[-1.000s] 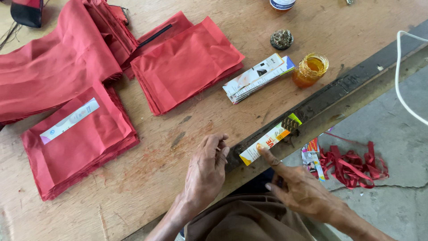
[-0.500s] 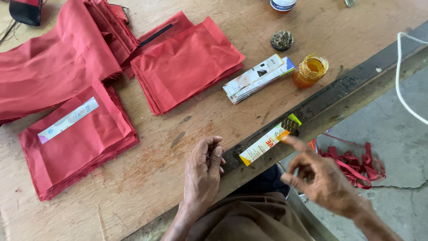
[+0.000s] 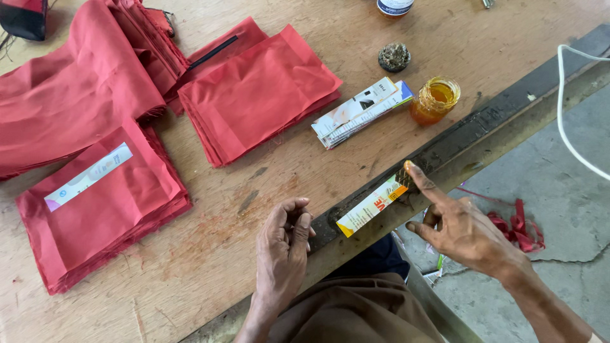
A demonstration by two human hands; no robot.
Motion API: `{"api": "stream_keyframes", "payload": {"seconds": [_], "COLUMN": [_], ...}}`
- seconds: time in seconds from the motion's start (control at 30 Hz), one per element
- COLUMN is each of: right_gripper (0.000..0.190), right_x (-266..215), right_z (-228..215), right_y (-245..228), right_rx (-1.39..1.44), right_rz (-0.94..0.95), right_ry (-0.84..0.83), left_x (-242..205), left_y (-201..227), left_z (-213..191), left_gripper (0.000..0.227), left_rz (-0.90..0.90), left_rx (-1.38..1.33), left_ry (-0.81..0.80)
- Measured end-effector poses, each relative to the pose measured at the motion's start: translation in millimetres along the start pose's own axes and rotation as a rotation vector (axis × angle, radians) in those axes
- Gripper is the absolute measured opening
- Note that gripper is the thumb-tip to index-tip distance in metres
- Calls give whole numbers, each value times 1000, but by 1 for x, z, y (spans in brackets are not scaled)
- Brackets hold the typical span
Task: The person prepares leather strips by applying adhesive from a jar and attaching labels onto red leather pieces on a wooden table.
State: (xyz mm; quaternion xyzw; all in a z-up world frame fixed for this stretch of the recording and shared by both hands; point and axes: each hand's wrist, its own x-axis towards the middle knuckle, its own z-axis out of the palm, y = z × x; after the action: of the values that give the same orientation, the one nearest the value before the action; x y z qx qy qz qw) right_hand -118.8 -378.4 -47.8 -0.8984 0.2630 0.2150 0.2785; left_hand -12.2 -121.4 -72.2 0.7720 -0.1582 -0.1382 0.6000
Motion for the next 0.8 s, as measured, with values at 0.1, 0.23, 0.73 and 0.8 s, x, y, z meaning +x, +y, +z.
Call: {"api": "stream_keyframes", "payload": {"seconds": [0.1,0.23,0.73,0.8], "right_gripper": [110,98,88,81], "right_x": [-8,-18,-18,-14], "right_z": [7,32,57,47], "right_y": [-13,-31,12,23], "right_rx": [52,-129,-573,-442], "right_rz": [-162,-59,-268,-139], "right_ry": [39,-171,118,128], "left_x": [-4,-10,-13,-11], "left_y": [-2,-6,-2,-1], "left_z": [-2,0,22,25], "left_gripper": [26,38,39,36], "left_rz": [115,146,531,566], "left_rx": [-37,-44,476,497], "left_ry": [4,7,-125,-128]}}
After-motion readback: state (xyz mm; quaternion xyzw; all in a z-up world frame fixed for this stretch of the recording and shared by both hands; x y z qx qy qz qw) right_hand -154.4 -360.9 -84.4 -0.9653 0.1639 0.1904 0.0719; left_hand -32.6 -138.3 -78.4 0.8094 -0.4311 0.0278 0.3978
